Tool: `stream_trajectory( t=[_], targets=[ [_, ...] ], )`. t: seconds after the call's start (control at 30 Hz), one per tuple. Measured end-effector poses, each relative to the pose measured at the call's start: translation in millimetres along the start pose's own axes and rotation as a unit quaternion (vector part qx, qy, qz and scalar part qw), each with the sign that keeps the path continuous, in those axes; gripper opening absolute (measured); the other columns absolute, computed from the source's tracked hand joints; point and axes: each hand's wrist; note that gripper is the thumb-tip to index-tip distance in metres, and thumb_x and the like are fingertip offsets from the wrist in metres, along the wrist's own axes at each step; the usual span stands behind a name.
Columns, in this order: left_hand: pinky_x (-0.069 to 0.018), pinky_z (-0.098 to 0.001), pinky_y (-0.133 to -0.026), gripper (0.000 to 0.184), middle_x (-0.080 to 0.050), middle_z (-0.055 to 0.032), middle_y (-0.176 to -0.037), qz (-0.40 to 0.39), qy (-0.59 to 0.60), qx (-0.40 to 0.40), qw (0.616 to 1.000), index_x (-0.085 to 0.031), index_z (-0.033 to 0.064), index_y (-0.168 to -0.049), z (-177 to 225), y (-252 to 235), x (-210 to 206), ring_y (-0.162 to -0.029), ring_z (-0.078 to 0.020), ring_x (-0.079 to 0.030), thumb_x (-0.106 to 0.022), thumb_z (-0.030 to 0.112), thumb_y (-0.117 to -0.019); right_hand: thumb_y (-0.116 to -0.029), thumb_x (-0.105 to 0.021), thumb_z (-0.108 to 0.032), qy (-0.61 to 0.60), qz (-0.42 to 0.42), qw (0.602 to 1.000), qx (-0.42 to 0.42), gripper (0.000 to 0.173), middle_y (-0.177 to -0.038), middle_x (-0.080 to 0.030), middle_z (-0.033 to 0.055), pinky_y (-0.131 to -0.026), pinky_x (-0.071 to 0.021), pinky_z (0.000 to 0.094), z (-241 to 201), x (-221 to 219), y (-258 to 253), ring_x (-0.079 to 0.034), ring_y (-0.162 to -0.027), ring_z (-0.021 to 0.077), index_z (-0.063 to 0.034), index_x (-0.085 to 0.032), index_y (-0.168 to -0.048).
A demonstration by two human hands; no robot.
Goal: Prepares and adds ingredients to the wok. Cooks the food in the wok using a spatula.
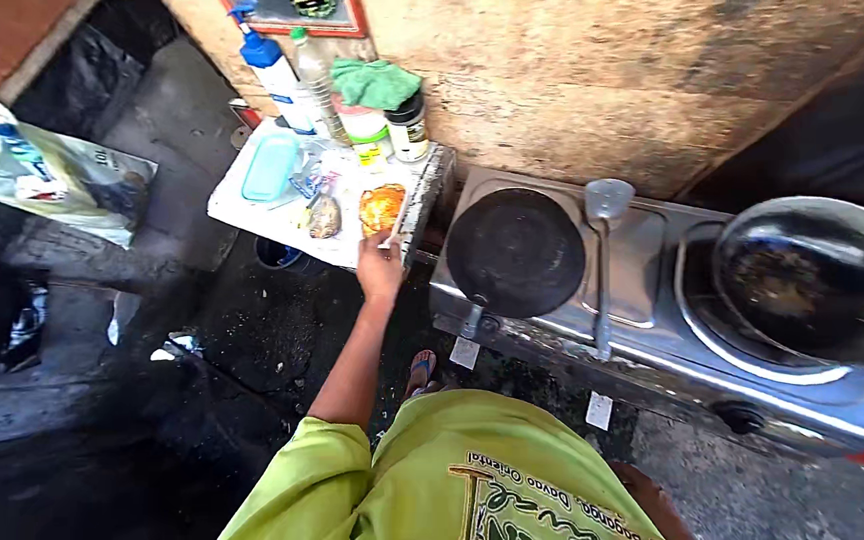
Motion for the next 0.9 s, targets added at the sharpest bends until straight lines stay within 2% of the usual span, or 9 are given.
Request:
stream_trajectory(
  t=[0.1,0.2,0.23,0.3,0.4,0.53,0.7,0.8,0.9],
  targets=[
    [-0.0519,-0.0554,-0.101,0.037,-0.062,-0.0249,-0.134,0.060,-0.015,0.074,0.995,-0.065,0.0009,-0.132,-72,-74,59,-0.116,-0.0379,-0.066,-0.060,0.024,-0.1039,-0.1094,-0.053,-0.020,0.008,-0.009,1.000,-0.022,0.039,-0.136,-0.063,0.0288,-0.114,-0.0398,0.0583,-91,-18,18,-0.059,-0.131,0.0426,0.0060,-0.058,-0.139],
    [-0.0449,-0.0613,-0.106,0.049,-0.060,-0.0278,-0.136,0.028,-0.053,0.147,0.987,-0.062,-0.0002,-0.136,-124,-121,86,-0.127,-0.0428,-0.059,-0.063,0.036,-0.1029,-0.1106,-0.050,-0.019,0.075,-0.058,0.994,-0.052,0.043,-0.143,-0.057,0.0308,-0.118,-0.0354,0.0577,-174,-35,47,-0.053,-0.138,0.0441,0.0086,-0.053,-0.143],
    [-0.0442,-0.0620,-0.107,0.055,-0.059,-0.0290,-0.137,0.007,-0.064,0.159,0.985,-0.060,-0.0008,-0.138,-133,-133,88,-0.129,-0.0442,-0.057,-0.065,0.041,-0.1013,-0.1109,-0.049,-0.021,0.095,-0.071,0.992,-0.045,0.044,-0.143,-0.057,0.0315,-0.118,-0.0355,0.0587,-186,-42,48,-0.053,-0.137,0.0452,0.0086,-0.053,-0.143],
    [-0.0442,-0.0625,-0.107,0.069,-0.056,-0.0305,-0.140,-0.037,-0.082,0.178,0.980,-0.058,-0.0014,-0.140,-145,-153,87,-0.130,-0.0455,-0.055,-0.069,0.051,-0.0963,-0.1096,-0.051,-0.025,0.110,-0.043,0.993,0.007,0.043,-0.132,-0.064,0.0322,-0.110,-0.0430,0.0637,-181,-66,38,-0.061,-0.126,0.0478,0.0077,-0.060,-0.136],
    [-0.0456,-0.0635,-0.106,0.086,-0.053,-0.0301,-0.143,-0.083,-0.082,0.209,0.971,-0.053,-0.0013,-0.144,-152,-168,74,-0.130,-0.0455,-0.056,-0.077,0.059,-0.0866,-0.1085,-0.054,-0.027,0.091,-0.034,0.995,-0.012,0.043,-0.135,-0.064,0.0273,-0.113,-0.0407,0.0621,-203,-82,37,-0.060,-0.130,0.0436,0.0025,-0.060,-0.139],
    [-0.0467,-0.0615,-0.105,0.078,-0.065,-0.0248,-0.130,-0.073,-0.010,0.233,0.970,-0.058,-0.0002,-0.137,-160,-174,57,-0.125,-0.0408,-0.060,-0.088,0.046,-0.0809,-0.1054,-0.061,-0.026,0.099,-0.003,0.994,0.038,0.041,-0.135,-0.065,0.0230,-0.109,-0.0482,0.0560,-241,-88,37,-0.065,-0.123,0.0382,-0.0014,-0.062,-0.138],
    [-0.0467,-0.0573,-0.105,0.065,-0.065,-0.0249,-0.126,-0.028,0.171,0.238,0.956,-0.056,-0.0027,-0.137,-172,-167,50,-0.122,-0.0379,-0.061,-0.085,0.027,-0.0868,-0.1039,-0.062,-0.024,0.112,0.044,0.978,0.170,0.039,-0.130,-0.067,0.0223,-0.103,-0.0531,0.0557,-303,-79,47,-0.069,-0.115,0.0364,-0.0021,-0.064,-0.136],
    [-0.0518,-0.0514,-0.098,0.058,-0.064,-0.0252,-0.125,-0.014,0.243,0.234,0.941,-0.050,-0.0027,-0.141,-173,-164,54,-0.112,-0.0343,-0.064,-0.076,0.018,-0.0936,-0.1035,-0.061,-0.025,0.116,0.057,0.961,0.245,0.039,-0.127,-0.069,0.0202,-0.101,-0.0551,0.0520,-335,-78,47,-0.070,-0.112,0.0332,-0.0025,-0.066,-0.134],
    [-0.0570,-0.0410,-0.086,0.054,-0.062,-0.0222,-0.123,-0.016,0.344,0.230,0.910,-0.047,-0.0017,-0.140,-173,-158,59,-0.098,-0.0266,-0.066,-0.074,0.010,-0.0950,-0.1039,-0.061,-0.025,0.124,0.064,0.941,0.308,0.037,-0.127,-0.069,0.0194,-0.101,-0.0553,0.0503,-368,-80,53,-0.070,-0.112,0.0325,-0.0023,-0.067,-0.133]
  ],
)
Point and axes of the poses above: each hand's wrist, its own y-axis away from the middle knuckle, its own x-axis out of the back of the hand, z = x × y
